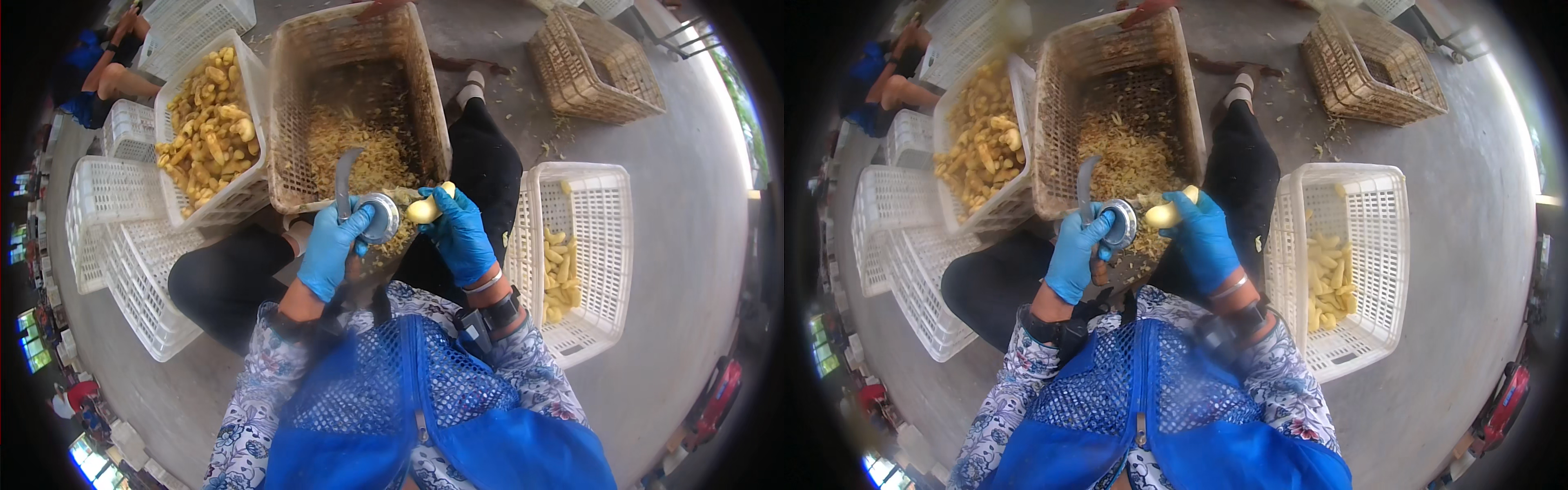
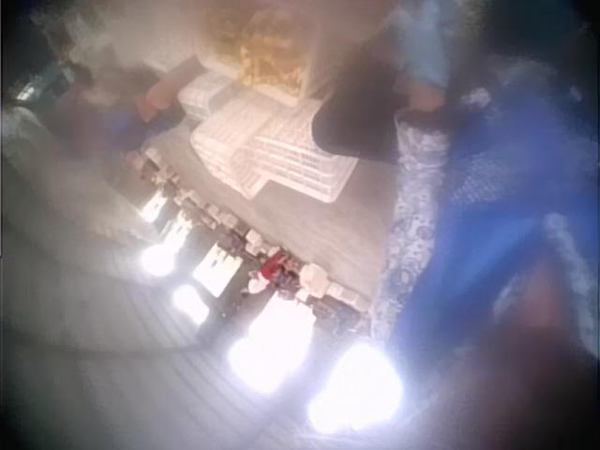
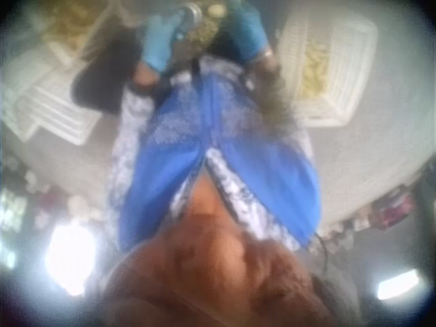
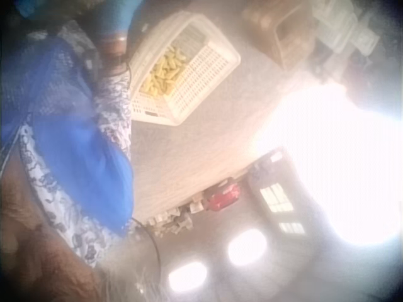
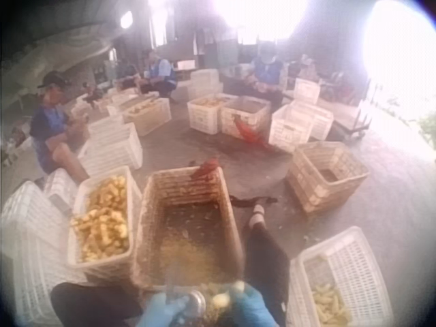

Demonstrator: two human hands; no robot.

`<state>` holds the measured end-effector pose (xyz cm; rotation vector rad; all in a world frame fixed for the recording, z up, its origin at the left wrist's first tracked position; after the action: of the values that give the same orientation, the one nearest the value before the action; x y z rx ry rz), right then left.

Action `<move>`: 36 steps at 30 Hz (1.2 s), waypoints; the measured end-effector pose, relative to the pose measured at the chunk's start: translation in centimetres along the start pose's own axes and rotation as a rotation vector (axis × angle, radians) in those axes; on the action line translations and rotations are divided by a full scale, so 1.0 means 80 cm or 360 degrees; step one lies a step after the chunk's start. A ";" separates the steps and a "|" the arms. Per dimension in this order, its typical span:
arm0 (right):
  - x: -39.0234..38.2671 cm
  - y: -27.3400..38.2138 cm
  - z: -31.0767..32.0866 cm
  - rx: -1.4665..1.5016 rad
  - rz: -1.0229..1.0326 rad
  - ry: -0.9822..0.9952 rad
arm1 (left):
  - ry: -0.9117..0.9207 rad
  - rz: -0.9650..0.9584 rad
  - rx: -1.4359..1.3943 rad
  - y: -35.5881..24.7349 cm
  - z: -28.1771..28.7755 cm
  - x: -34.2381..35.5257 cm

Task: The person sits on the floor and peels pieces of ginger using a hand tool, placing the peeled items into a white basket.

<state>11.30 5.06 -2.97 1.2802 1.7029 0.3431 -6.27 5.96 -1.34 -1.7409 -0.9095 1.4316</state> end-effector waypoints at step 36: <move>0.006 -0.045 0.007 0.0784 -0.0247 -0.0078 | -0.0676 -0.1940 0.2456 -0.075 -0.057 -0.027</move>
<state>9.61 3.79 -6.02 1.4725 1.8983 -0.2139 -2.61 6.82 5.57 0.3047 -0.4980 0.9816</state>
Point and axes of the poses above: each hand's wrist, its own x-axis towards the middle knuckle, its own z-axis out of the back of the hand, y = z × x, the point moved 8 cm from there along x, towards the middle knuckle, and after that the axes turned 2 degrees about -y, right-handed, at the moved point
